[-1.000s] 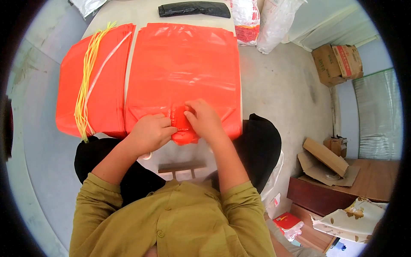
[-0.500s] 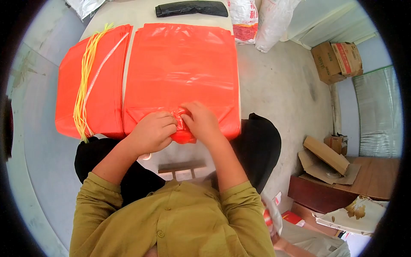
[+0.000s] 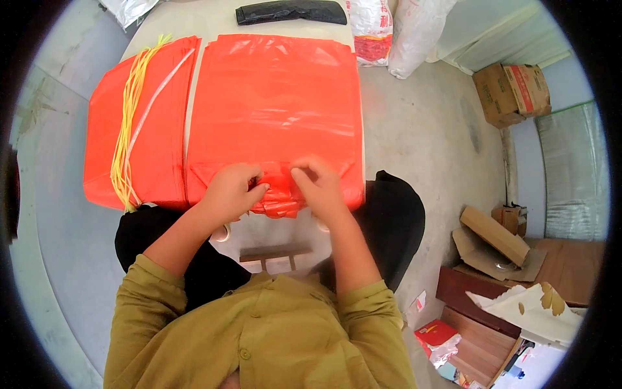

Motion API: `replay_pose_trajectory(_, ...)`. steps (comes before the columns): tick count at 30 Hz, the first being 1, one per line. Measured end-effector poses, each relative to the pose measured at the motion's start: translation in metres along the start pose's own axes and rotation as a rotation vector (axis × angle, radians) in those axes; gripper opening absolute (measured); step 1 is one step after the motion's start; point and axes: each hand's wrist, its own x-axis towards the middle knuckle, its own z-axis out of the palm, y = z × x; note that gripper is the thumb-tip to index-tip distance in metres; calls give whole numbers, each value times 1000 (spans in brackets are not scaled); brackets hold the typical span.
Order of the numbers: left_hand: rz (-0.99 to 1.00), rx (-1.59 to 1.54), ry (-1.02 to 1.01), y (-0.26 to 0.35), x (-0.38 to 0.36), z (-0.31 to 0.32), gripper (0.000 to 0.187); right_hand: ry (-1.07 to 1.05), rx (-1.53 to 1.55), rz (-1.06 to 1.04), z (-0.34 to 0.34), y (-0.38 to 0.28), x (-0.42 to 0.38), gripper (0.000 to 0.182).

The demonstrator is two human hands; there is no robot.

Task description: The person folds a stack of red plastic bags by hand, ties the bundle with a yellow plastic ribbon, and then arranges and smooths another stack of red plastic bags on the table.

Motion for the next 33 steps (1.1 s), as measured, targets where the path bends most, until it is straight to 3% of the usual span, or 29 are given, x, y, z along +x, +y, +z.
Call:
replay_pose_trajectory(2, 41, 34, 53, -7, 3, 6, 18, -169, -86, -32, -14, -3, -5, 15)
replay_pose_trajectory(5, 56, 82, 87, -11, 7, 10, 19, -285, -309, -325, -8, -12, -11, 16)
replay_pose_trajectory(9, 73, 133, 155, -17, 11, 18, 15, -280, -490, -420, -3, -7, -8, 25)
replay_pose_trajectory(12, 230, 138, 190, -19, 9, 15, 17, -260, -572, -442, -4, -1, -8, 31)
replay_pose_trajectory(14, -42, -54, 46, -12, 9, 8, 25, -251, -628, -466, -6, -2, -7, 35)
replay_pose_trajectory(16, 12, -26, 4, -16, 8, 3, 34, -276, -655, -482, -7, -6, -4, 40)
replay_pose_trajectory(18, 392, 216, 63, -32, 2, 0, 42, -282, -684, -507, -7, -8, -2, 42)
replay_pose_trajectory(26, 479, 402, 46, -26, 0, -10, 50, -237, -892, -677, 1, -13, 3, 45)
replay_pose_trajectory(33, 482, 427, 50, -26, 3, -13, 47, -203, -942, -678, 3, -9, 6, 44)
